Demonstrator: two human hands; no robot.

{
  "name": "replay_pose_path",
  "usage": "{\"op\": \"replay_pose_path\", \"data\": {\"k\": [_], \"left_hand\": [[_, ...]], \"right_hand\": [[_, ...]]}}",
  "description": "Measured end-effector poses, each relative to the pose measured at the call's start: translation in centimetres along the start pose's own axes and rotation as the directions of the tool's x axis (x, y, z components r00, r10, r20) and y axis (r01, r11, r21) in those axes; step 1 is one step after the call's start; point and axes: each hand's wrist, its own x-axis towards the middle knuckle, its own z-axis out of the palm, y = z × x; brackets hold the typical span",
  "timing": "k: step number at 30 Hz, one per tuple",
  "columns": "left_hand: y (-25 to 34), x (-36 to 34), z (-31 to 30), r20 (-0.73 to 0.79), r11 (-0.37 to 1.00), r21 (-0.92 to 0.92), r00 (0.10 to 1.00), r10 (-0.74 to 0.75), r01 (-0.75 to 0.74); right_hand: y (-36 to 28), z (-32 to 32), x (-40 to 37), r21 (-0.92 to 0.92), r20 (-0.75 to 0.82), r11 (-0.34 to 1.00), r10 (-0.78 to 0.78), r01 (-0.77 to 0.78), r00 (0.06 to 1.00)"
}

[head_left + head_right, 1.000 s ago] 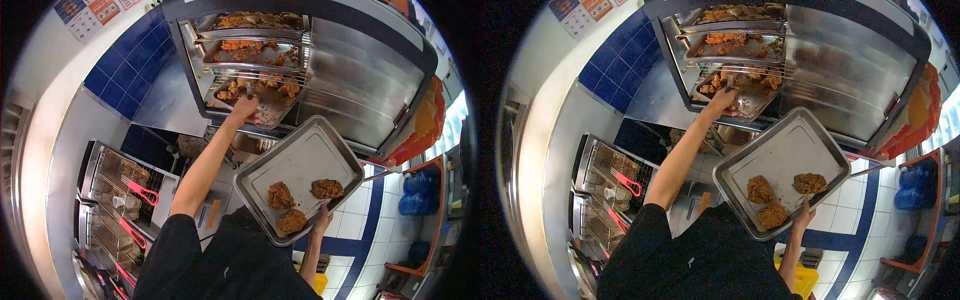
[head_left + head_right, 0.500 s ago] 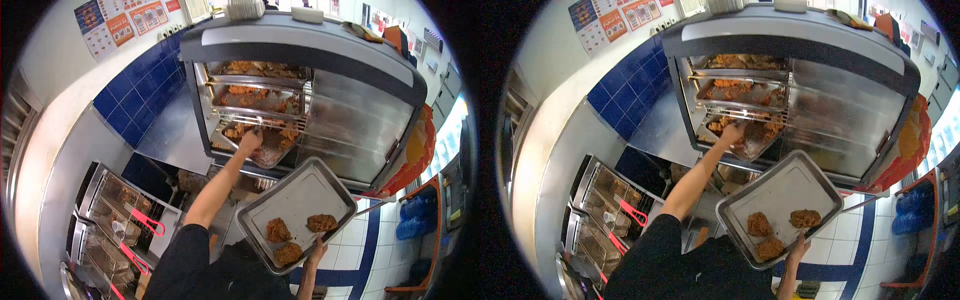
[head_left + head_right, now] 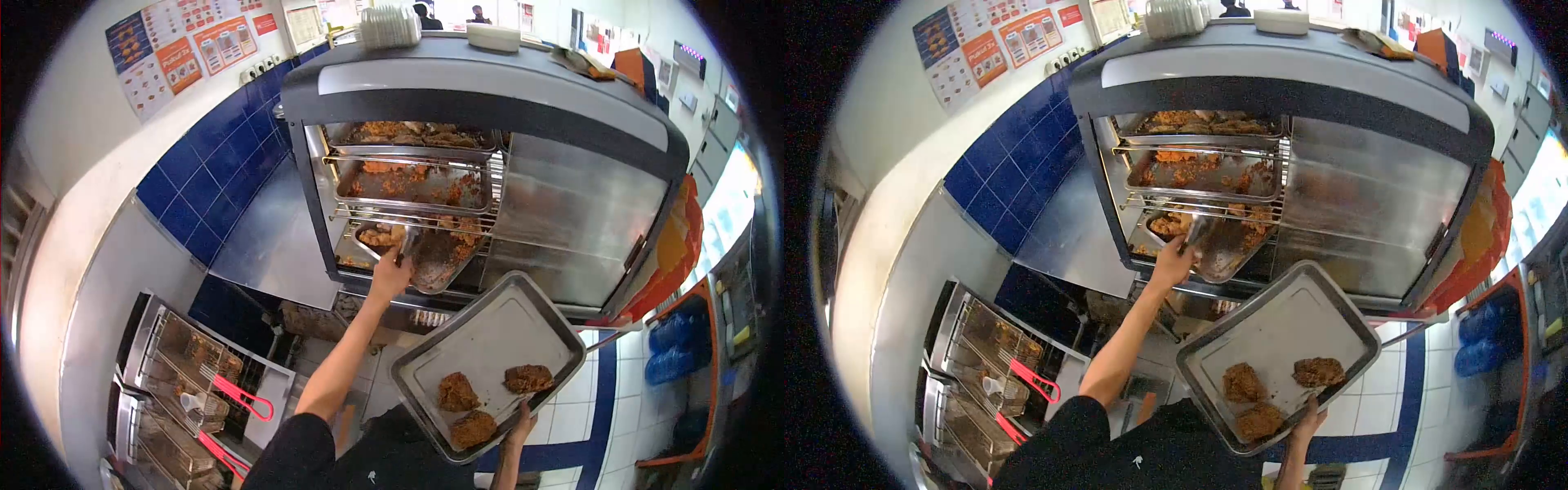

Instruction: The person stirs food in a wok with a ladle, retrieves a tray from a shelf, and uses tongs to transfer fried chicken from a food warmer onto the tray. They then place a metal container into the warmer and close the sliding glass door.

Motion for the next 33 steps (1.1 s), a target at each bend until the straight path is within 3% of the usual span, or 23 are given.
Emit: {"op": "replay_pose_path", "data": {"k": [2, 4, 6, 8, 10, 11, 12, 14, 15, 16, 18, 20, 21, 24, 26, 28, 29, 30, 31, 33], "left_hand": [[0.0, -4.5, -1.4, 0.103, 0.992, -0.125, 0.995, -0.008, 0.021], [-2.3, -7.7, -1.0, 0.086, 0.978, -0.048, 0.975, 0.206, -0.202], [-3.4, -11.1, -0.1, 0.02, 0.928, -0.054, 0.928, 0.371, -0.369], [-2.6, -14.8, -0.3, 0.115, 0.985, -0.008, 0.979, 0.171, -0.171], [-2.5, -17.8, -0.1, 0.152, 0.987, -0.061, 0.976, 0.156, -0.149], [-2.6, -19.0, 0.0, 0.171, 0.986, -0.107, 0.974, 0.145, -0.128], [-2.7, -19.7, -0.2, 0.198, 0.987, -0.112, 0.971, 0.136, -0.115], [-3.0, -21.2, -0.5, 0.41, 0.985, 0.105, 0.908, 0.079, -0.133], [-2.6, -21.5, -0.3, 0.432, 0.983, -0.002, 0.887, 0.164, -0.181], [-1.9, -21.3, -0.6, 0.442, 0.986, -0.008, 0.884, 0.151, -0.164], [0.1, -20.2, -2.8, 0.756, 0.958, 0.189, 0.655, -0.002, -0.214], [2.3, -20.2, -4.7, 0.734, 0.955, 0.175, 0.678, 0.035, -0.239], [3.4, -20.1, -6.0, 0.718, 0.955, 0.189, 0.696, 0.024, -0.228], [4.0, -18.7, -8.1, 0.599, 0.937, 0.234, 0.797, 0.071, -0.26], [1.3, -15.8, -8.1, 0.425, 0.922, 0.247, 0.888, 0.174, -0.299], [-0.7, -12.8, -7.3, 0.225, 0.934, 0.307, 0.968, 0.115, -0.182], [-1.3, -12.2, -7.1, 0.224, 0.936, 0.31, 0.969, 0.099, -0.167], [-1.8, -11.9, -6.9, 0.196, 0.993, 0.114, 0.979, -0.054, 0.032], [-2.2, -11.3, -6.7, 0.196, 0.971, -0.092, 0.96, -0.199, 0.22], [-3.3, -10.4, -6.1, 0.189, 0.96, -0.146, 0.959, -0.212, 0.24]], "right_hand": [[-0.3, 0.1, -0.5, 0.057, 0.028, 0.997, -0.059, 0.057, 0.998], [1.1, 0.2, -0.3, 0.014, 0.046, 0.992, -0.123, 0.123, 0.991], [-3.1, 2.5, -2.2, 0.151, -0.03, 0.982, 0.115, -0.109, 0.993], [-1.8, 2.2, -1.1, 0.123, -0.103, 0.985, 0.133, -0.12, 0.986], [0.8, 1.2, -0.6, 0.082, 0.065, 0.996, -0.047, 0.041, 0.997], [-5.6, 3.6, -3.5, 0.019, 0.043, 0.987, 0.162, -0.162, 0.986], [-2.9, 3.1, -2.2, -0.046, -0.014, 0.995, 0.083, -0.083, 0.996], [0.4, 1.8, -1.1, 0.029, 0.004, 0.997, 0.068, -0.068, 0.998], [-1.4, 2.6, -2.3, 0.06, 0.009, 0.995, 0.081, -0.082, 0.997], [-3.2, 3.8, -3.3, 0.09, 0.023, 0.991, 0.096, -0.098, 0.995], [-2.9, 3.8, -3.0, 0.139, 0.016, 0.984, 0.108, -0.109, 0.994], [-2.2, 3.8, -2.9, 0.254, 0.004, 0.96, 0.123, -0.12, 0.992], [-2.0, 3.4, -3.0, 0.353, 0.09, 0.931, 0.065, -0.093, 0.994], [-2.9, 3.3, -3.6, 0.276, 0.002, 0.955, 0.11, -0.106, 0.994], [-2.8, 3.0, -3.4, 0.298, -0.022, 0.949, 0.113, -0.101, 0.993], [-2.2, 2.0, -3.1, 0.321, -0.035, 0.942, 0.112, -0.095, 0.993], [-1.6, 1.1, -2.6, 0.255, -0.086, 0.965, 0.089, -0.064, 0.992], [-2.5, 1.5, -3.0, 0.186, -0.135, 0.982, 0.061, -0.035, 0.989], [-3.8, 1.8, -3.8, 0.283, -0.059, 0.958, 0.059, -0.04, 0.997], [-4.5, 1.6, -4.4, 0.266, -0.068, 0.963, 0.063, -0.042, 0.996]]}}
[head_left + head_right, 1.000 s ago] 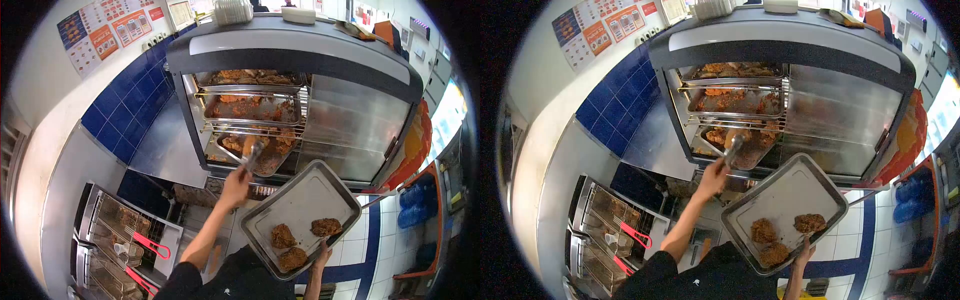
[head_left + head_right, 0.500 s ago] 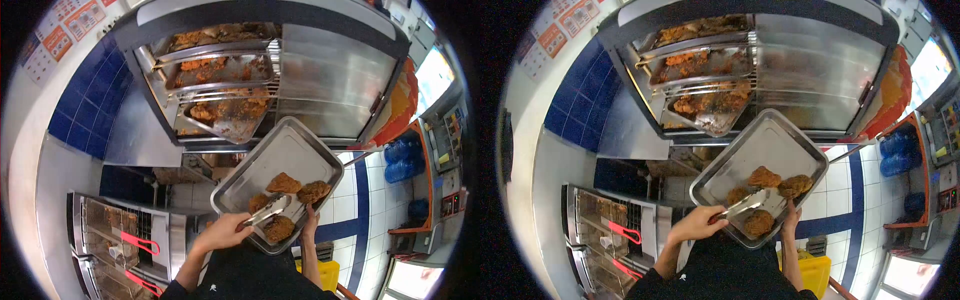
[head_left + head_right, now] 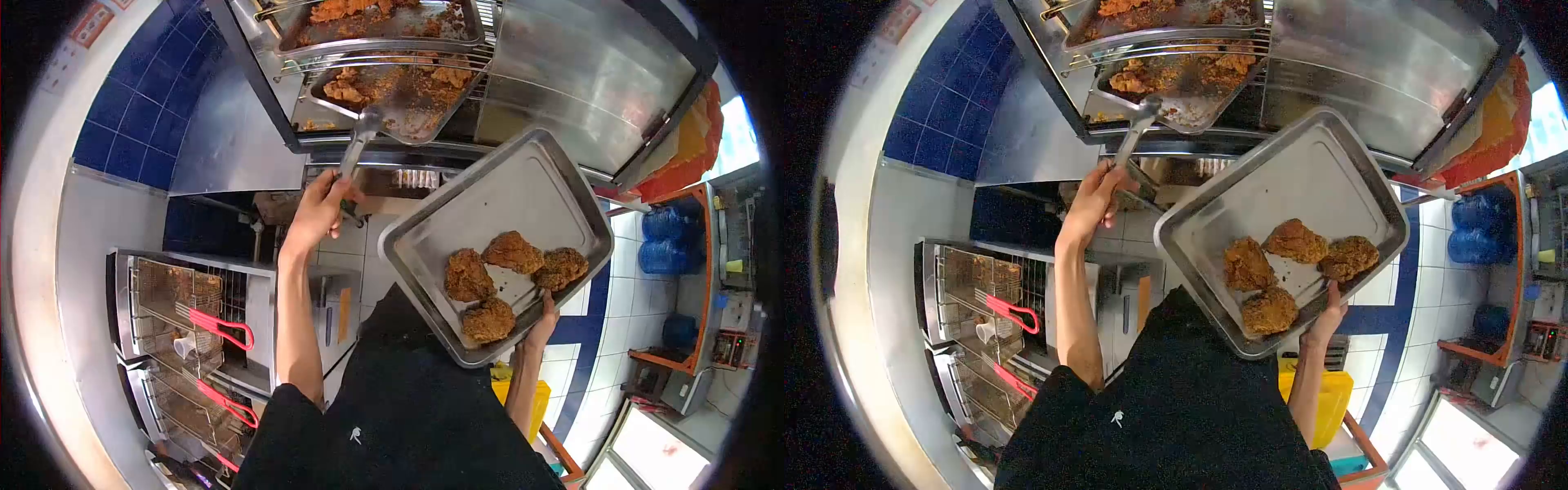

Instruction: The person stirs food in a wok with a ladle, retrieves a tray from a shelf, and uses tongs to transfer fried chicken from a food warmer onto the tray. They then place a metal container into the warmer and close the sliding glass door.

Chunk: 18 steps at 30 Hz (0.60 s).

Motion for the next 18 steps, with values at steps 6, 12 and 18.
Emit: {"op": "replay_pose_path", "data": {"k": [6, 12, 18], "left_hand": [[-2.7, 5.4, 2.7, -0.326, 0.852, 0.189, 0.787, 0.523, -0.488], [-3.0, 9.8, 10.4, -0.638, 0.796, 0.317, 0.505, 0.581, -0.515], [-1.7, 12.2, 10.1, -0.752, 0.819, 0.09, 0.501, 0.429, -0.567]], "right_hand": [[1.2, -2.6, 0.9, -0.014, -0.01, 1.0, 0.018, -0.019, 1.0], [2.7, -4.4, 1.8, 0.03, 0.001, 0.999, 0.04, -0.04, 0.999], [1.3, -4.2, 0.2, 0.123, -0.082, 0.992, 0.001, 0.009, 0.997]]}}
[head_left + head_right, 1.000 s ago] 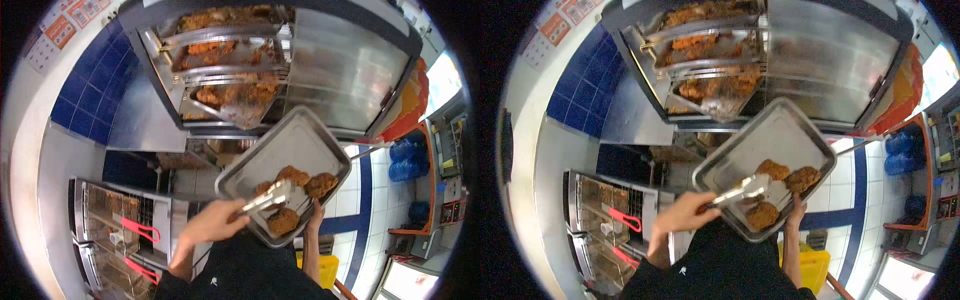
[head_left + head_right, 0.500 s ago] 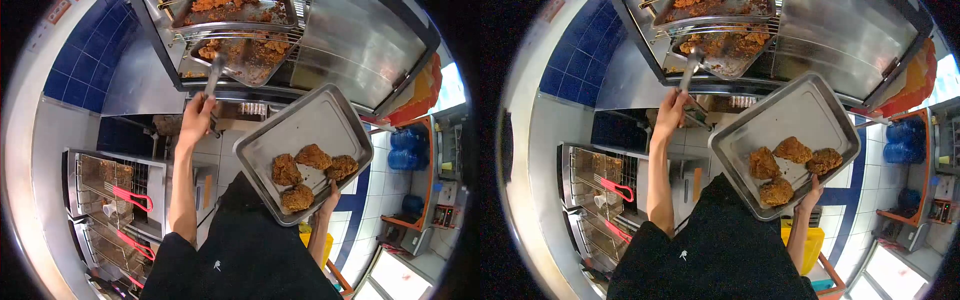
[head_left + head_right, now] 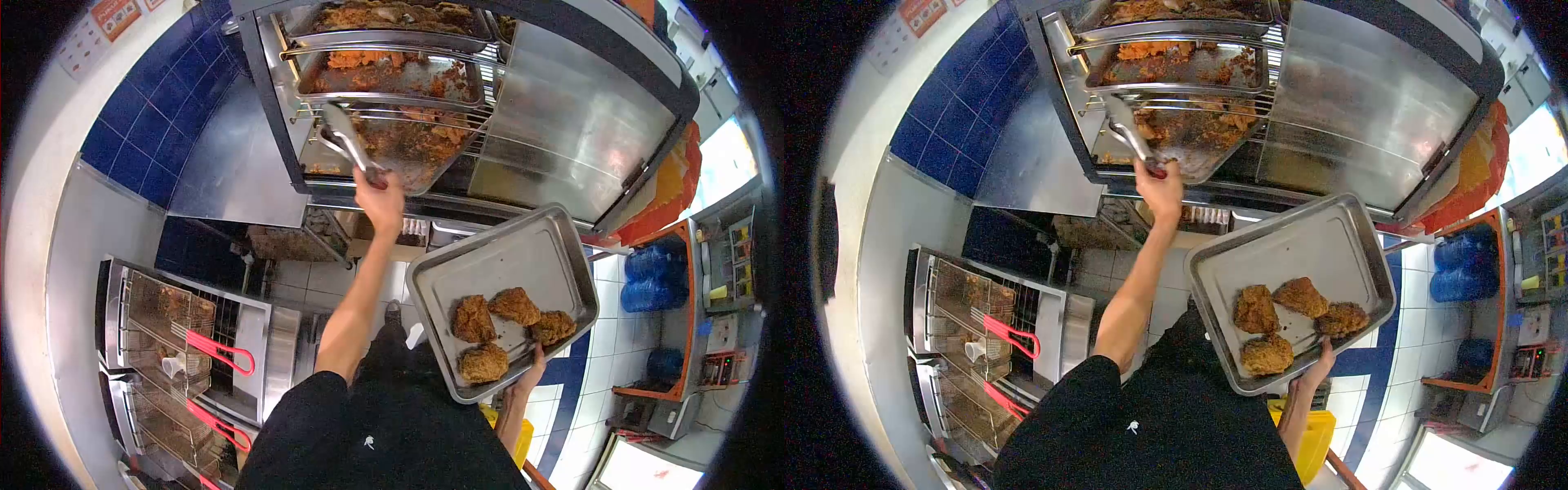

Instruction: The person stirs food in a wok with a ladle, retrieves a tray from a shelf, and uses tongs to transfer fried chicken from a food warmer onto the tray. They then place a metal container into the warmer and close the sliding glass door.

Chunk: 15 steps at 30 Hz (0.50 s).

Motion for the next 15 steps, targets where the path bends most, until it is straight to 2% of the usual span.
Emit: {"op": "replay_pose_path", "data": {"k": [1, 3, 5, 6, 7, 9, 10, 12, 15], "left_hand": [[0.2, 0.6, -0.9, -0.002, 0.988, 0.131, 0.997, -0.083, 0.083], [-0.3, 0.9, -2.7, -0.022, 0.987, -0.153, 0.998, -0.059, 0.055], [-0.5, 0.4, -5.6, -0.009, 0.993, -0.121, 1.0, -0.018, 0.016], [-0.6, 0.2, -7.1, 0.053, 0.988, -0.073, 0.989, -0.136, 0.139], [0.5, -0.4, -8.1, 0.045, 0.982, -0.055, 0.983, -0.177, 0.179], [1.9, -1.2, -9.2, -0.008, 0.977, -0.168, 0.991, -0.136, 0.133], [1.7, -1.6, -9.7, -0.028, 0.977, -0.163, 0.989, -0.144, 0.137], [1.7, -2.3, -10.3, -0.042, 0.959, -0.148, 0.967, -0.251, 0.243], [2.3, -2.6, -10.9, -0.02, 0.964, -0.146, 0.974, -0.226, 0.221]], "right_hand": [[0.1, 0.0, 0.3, 0.075, 0.009, 0.997, -0.03, 0.029, 1.0], [-0.6, 0.8, -0.4, 0.086, 0.014, 0.995, -0.057, 0.055, 0.998], [-0.6, -0.2, 0.2, 0.066, 0.039, 0.993, -0.1, 0.098, 0.994], [-0.7, -0.7, 0.3, 0.027, 0.07, 0.997, -0.073, 0.071, 0.995], [-0.6, -1.1, 0.6, 0.025, 0.073, 0.998, -0.066, 0.065, 0.995], [-0.4, -1.4, 1.2, 0.096, 0.125, 0.994, 0.041, -0.053, 0.991], [-0.6, -0.7, 0.9, 0.098, 0.066, 0.994, 0.045, -0.052, 0.997], [-0.2, -0.7, 1.6, 0.089, 0.083, 0.995, 0.039, -0.046, 0.996], [-0.6, -0.5, 1.9, 0.06, 0.099, 0.998, 0.021, -0.027, 0.995]]}}
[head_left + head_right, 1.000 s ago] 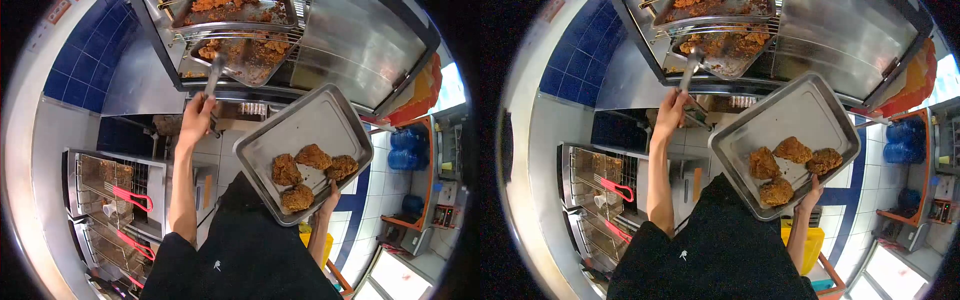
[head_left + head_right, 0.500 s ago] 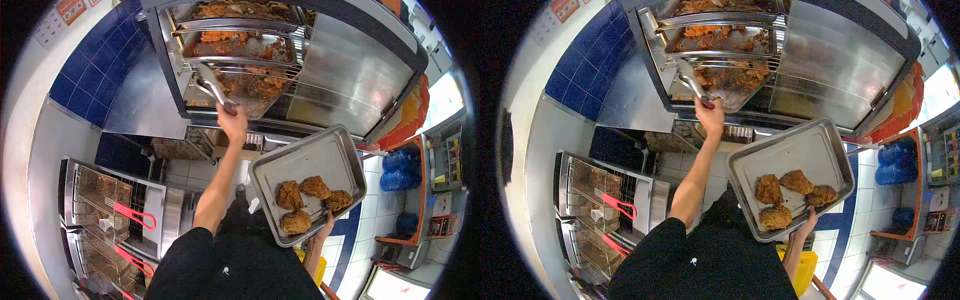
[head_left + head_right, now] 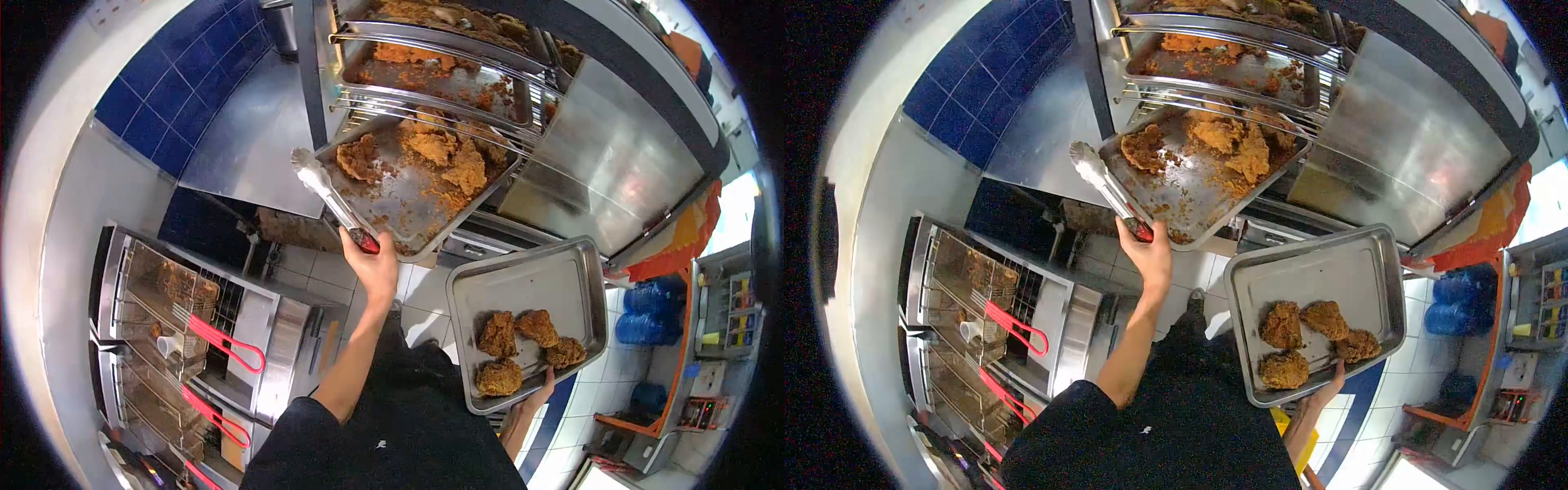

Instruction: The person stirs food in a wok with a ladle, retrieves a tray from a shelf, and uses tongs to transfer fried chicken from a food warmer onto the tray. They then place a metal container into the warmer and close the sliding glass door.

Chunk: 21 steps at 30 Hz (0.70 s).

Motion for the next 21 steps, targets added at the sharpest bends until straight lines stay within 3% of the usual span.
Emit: {"op": "replay_pose_path", "data": {"k": [6, 9, 12, 15, 18, 19, 20, 21], "left_hand": [[-0.9, -0.2, 0.0, -0.013, 0.998, -0.049, 0.999, 0.029, -0.03], [-1.1, -0.3, 0.1, 0.003, 0.999, -0.049, 1.0, 0.021, -0.021], [-0.8, -0.2, 0.8, 0.012, 0.996, 0.031, 0.996, 0.085, -0.085], [-0.6, 0.4, 1.8, 0.075, 0.999, -0.033, 0.997, -0.035, 0.037], [-0.8, 1.9, 3.1, 0.085, 0.999, -0.038, 0.996, -0.032, 0.036], [-2.3, 2.5, 3.8, 0.083, 0.999, -0.028, 0.996, -0.021, 0.024], [-3.6, 2.9, 4.9, -0.027, 0.976, 0.159, 0.987, 0.158, -0.152], [-3.3, 3.6, 5.5, 0.043, 0.978, 0.17, 0.992, 0.118, -0.123]], "right_hand": [[-0.3, 0.6, -0.3, -0.087, 0.057, 0.996, -0.014, 0.019, 0.998], [0.0, 2.5, -1.5, -0.003, -0.044, 1.0, -0.017, 0.017, 0.999], [0.1, 3.3, -2.2, -0.029, -0.028, 0.988, -0.15, 0.149, 0.988], [0.0, 2.3, -1.8, -0.099, -0.061, 0.994, -0.044, 0.038, 0.997], [0.3, 2.6, -2.2, -0.017, -0.055, 0.996, -0.085, 0.084, 0.995], [0.2, 2.7, -2.3, -0.019, -0.095, 0.996, -0.084, 0.083, 0.992], [0.3, 2.5, -2.1, -0.01, -0.099, 0.996, -0.091, 0.09, 0.991], [0.6, 2.0, -1.7, 0.029, -0.067, 0.996, -0.085, 0.088, 0.994]]}}
